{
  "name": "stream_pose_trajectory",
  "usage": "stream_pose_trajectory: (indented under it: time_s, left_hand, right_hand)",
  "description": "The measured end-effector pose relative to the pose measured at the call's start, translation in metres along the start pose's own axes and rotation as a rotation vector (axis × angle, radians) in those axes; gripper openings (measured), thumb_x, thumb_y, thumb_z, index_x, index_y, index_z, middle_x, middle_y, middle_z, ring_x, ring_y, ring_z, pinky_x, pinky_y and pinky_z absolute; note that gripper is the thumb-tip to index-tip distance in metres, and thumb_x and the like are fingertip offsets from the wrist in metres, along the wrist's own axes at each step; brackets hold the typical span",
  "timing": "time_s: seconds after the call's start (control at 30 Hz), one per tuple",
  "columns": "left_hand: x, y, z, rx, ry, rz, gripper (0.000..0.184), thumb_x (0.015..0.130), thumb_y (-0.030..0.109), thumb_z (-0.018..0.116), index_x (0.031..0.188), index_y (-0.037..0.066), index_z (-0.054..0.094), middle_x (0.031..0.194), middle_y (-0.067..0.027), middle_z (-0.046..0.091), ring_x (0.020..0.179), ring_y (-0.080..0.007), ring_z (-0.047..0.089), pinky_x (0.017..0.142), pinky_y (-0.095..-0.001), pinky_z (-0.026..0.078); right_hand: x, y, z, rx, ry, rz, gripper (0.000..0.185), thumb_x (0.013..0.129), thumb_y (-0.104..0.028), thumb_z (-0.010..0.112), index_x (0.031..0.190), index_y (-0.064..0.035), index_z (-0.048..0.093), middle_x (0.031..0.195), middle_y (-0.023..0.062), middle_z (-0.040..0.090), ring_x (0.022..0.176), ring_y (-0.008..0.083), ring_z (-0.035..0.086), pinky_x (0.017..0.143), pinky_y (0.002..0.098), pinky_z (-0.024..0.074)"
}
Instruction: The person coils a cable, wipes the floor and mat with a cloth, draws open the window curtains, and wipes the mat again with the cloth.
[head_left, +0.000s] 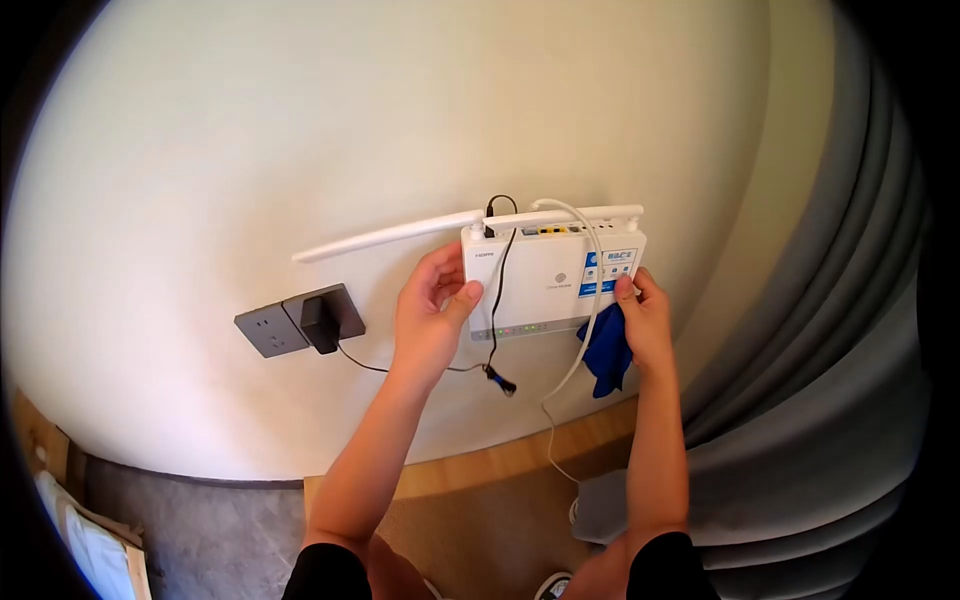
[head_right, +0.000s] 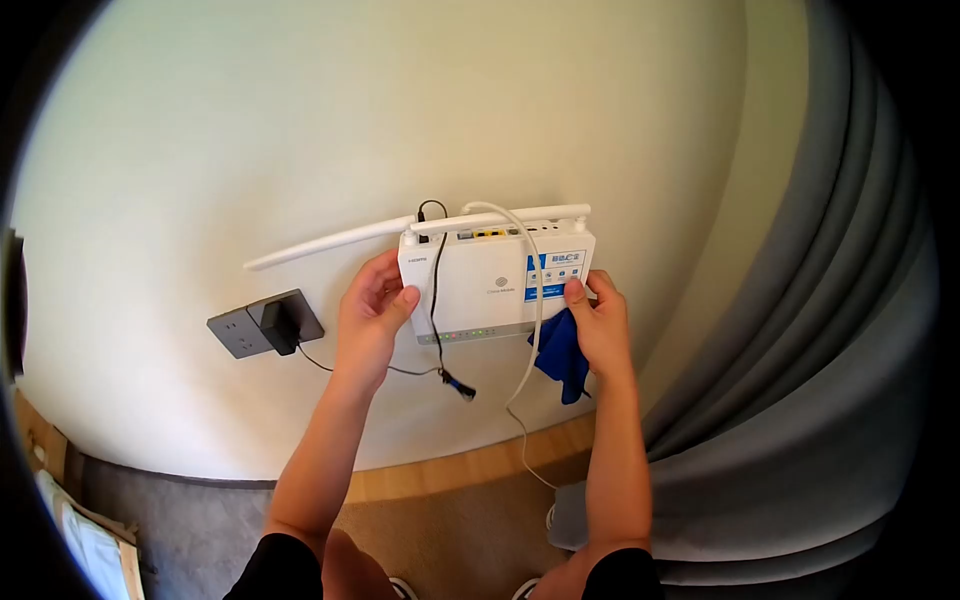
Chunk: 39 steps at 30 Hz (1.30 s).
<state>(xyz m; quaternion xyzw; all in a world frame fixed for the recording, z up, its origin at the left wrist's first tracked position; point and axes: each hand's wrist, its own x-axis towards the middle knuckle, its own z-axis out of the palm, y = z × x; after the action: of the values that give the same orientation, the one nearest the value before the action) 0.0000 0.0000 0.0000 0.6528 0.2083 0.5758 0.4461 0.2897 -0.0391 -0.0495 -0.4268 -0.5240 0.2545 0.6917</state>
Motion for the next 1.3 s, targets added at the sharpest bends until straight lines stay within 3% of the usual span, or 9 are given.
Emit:
stream_pose_trajectory:
  time_s: [0.07,0.6,0.7,0.77,0.83,0.9,1.03,1.23,1.3]
  left_hand:
    - [-0.007,-0.007,0.005,0.042,0.079,0.096,0.046,0.098,0.008,0.064,0.142,0.001,0.051,0.126,-0.0117,0.065,0.114,-0.0227,0.061,0.102,-0.0374,0.048]
    - [-0.015,-0.007,0.041,0.381,0.365,0.209,0.039,0.099,0.005,0.060,0.138,0.000,0.057,0.123,-0.0152,0.064,0.111,-0.0282,0.061,0.097,-0.0367,0.049]
    - [-0.017,-0.013,0.047,0.416,0.414,0.253,0.038,0.099,0.006,0.061,0.137,0.002,0.059,0.118,-0.0143,0.064,0.106,-0.0270,0.062,0.091,-0.0359,0.051]
    - [-0.020,-0.010,0.048,0.520,0.469,0.243,0.032,0.101,0.006,0.060,0.133,-0.001,0.063,0.112,-0.0105,0.062,0.100,-0.0183,0.062,0.090,-0.0318,0.052]
    - [-0.021,0.001,0.052,0.548,0.464,0.219,0.029,0.101,0.007,0.061,0.128,-0.001,0.066,0.110,-0.0101,0.060,0.096,-0.0181,0.061,0.087,-0.0320,0.052]
    - [-0.019,0.003,0.054,0.537,0.475,0.218,0.029,0.101,0.008,0.062,0.128,-0.001,0.066,0.110,-0.0098,0.060,0.094,-0.0178,0.060,0.085,-0.0322,0.052]
    - [-0.008,0.000,0.051,0.547,0.508,0.315,0.029,0.100,0.008,0.062,0.128,0.000,0.066,0.109,-0.0091,0.059,0.093,-0.0170,0.059,0.085,-0.0312,0.051]
    - [-0.017,-0.004,0.049,0.550,0.469,0.235,0.029,0.102,0.012,0.061,0.128,0.000,0.067,0.106,-0.0077,0.058,0.092,-0.0146,0.057,0.083,-0.0292,0.050]
    - [-0.017,-0.007,0.048,0.523,0.456,0.251,0.033,0.101,0.011,0.061,0.132,0.000,0.065,0.104,-0.0093,0.058,0.093,-0.0191,0.060,0.083,-0.0318,0.051]
  right_hand:
    - [-0.011,0.013,0.007,-0.063,0.060,-0.077,0.046,0.099,-0.040,0.068,0.113,0.0042,0.067,0.107,0.0040,0.063,0.093,0.0113,0.062,0.081,0.0259,0.0499]
    - [-0.011,0.001,0.026,-0.139,0.315,-0.091,0.047,0.098,-0.039,0.070,0.112,0.0063,0.069,0.107,0.0074,0.063,0.094,0.0161,0.063,0.086,0.0288,0.0500]
    - [-0.010,0.001,0.025,-0.246,0.354,-0.207,0.044,0.098,-0.036,0.071,0.112,0.0052,0.069,0.105,0.0049,0.067,0.090,0.0122,0.062,0.084,0.0260,0.0499]
    - [-0.012,0.000,0.029,-0.175,0.392,-0.139,0.044,0.097,-0.034,0.073,0.115,0.0060,0.070,0.107,0.0066,0.067,0.095,0.0144,0.062,0.090,0.0274,0.0490]
    - [-0.012,0.001,0.031,-0.180,0.412,-0.138,0.044,0.096,-0.033,0.074,0.115,0.0063,0.070,0.105,0.0062,0.066,0.094,0.0143,0.063,0.089,0.0271,0.0494]
    - [-0.007,0.006,0.033,-0.160,0.452,-0.193,0.045,0.092,-0.036,0.078,0.114,0.0034,0.072,0.096,0.0041,0.064,0.076,0.0115,0.052,0.070,0.0261,0.0450]
    - [-0.002,-0.004,0.038,-0.136,0.480,-0.248,0.047,0.090,-0.038,0.079,0.113,0.0032,0.073,0.094,0.0035,0.065,0.073,0.0114,0.050,0.067,0.0264,0.0438]
    - [-0.011,0.000,0.036,-0.181,0.509,-0.167,0.048,0.088,-0.038,0.081,0.112,0.0026,0.073,0.092,0.0039,0.065,0.073,0.0121,0.050,0.067,0.0269,0.0442]
    - [-0.010,0.000,0.039,-0.170,0.553,-0.176,0.046,0.088,-0.037,0.081,0.111,0.0025,0.073,0.092,0.0041,0.065,0.074,0.0129,0.052,0.067,0.0272,0.0447]
